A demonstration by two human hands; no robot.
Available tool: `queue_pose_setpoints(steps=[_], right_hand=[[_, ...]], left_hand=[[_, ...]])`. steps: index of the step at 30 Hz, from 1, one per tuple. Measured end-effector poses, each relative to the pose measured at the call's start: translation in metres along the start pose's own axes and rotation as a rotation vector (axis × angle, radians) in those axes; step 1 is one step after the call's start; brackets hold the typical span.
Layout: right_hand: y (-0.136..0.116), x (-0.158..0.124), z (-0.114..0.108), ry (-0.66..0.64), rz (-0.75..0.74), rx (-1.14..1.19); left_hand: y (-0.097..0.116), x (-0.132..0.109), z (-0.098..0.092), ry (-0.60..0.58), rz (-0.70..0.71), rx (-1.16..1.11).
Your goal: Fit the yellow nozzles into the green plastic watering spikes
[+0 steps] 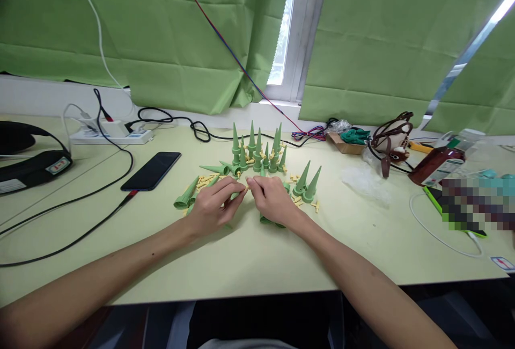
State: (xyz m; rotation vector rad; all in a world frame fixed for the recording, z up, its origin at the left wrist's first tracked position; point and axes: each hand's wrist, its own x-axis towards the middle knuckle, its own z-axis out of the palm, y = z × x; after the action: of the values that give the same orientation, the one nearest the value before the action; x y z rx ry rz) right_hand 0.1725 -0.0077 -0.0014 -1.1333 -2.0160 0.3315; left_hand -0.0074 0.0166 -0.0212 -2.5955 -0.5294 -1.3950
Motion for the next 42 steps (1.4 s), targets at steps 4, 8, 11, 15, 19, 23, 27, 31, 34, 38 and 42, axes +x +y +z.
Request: queue_pose_setpoints(steps=[4, 8, 11, 15, 19, 23, 27, 31, 34, 38, 42], right_hand=[[0.001, 0.0, -0.001, -0.014, 0.015, 0.001], [0.002, 0.001, -0.001, -0.018, 0.024, 0.009], [0.003, 0.002, -0.001, -0.005, 0.04, 0.013], [0.003, 0.002, 0.0, 0.039, 0.077, 0.007], [0.001, 0.001, 0.0, 0.122, 0.101, -0.043], [-0.005, 0.0, -0.002, 0.214, 0.084, -0.003], [-0.011, -0.003, -0.003, 0.199, 0.001, 0.078], [-0.011, -0.005, 0.0, 0.127, -0.091, 0.112], [-0.009, -0.005, 0.002, 0.117, -0.133, 0.088], [-0.007, -0.005, 0.004, 0.149, -0.162, 0.024], [-0.007, -0.005, 0.005, 0.168, -0.179, -0.004]], left_hand=[[-0.001, -0.001, 0.001, 0.006, 0.002, 0.011], [-0.001, -0.001, 0.002, -0.014, -0.004, 0.012], [0.0, 0.002, 0.001, -0.038, -0.037, -0.02], [0.003, 0.007, 0.0, -0.033, -0.113, -0.087], [0.004, 0.01, -0.001, -0.06, -0.202, -0.088], [0.003, 0.01, -0.001, -0.158, -0.294, -0.081], [0.003, 0.01, -0.001, -0.202, -0.386, -0.085], [0.005, 0.009, -0.003, -0.248, -0.452, -0.146], [0.007, 0.01, -0.005, -0.276, -0.486, -0.194], [0.009, 0.011, -0.005, -0.294, -0.5, -0.23], [0.009, 0.011, -0.004, -0.289, -0.478, -0.227]])
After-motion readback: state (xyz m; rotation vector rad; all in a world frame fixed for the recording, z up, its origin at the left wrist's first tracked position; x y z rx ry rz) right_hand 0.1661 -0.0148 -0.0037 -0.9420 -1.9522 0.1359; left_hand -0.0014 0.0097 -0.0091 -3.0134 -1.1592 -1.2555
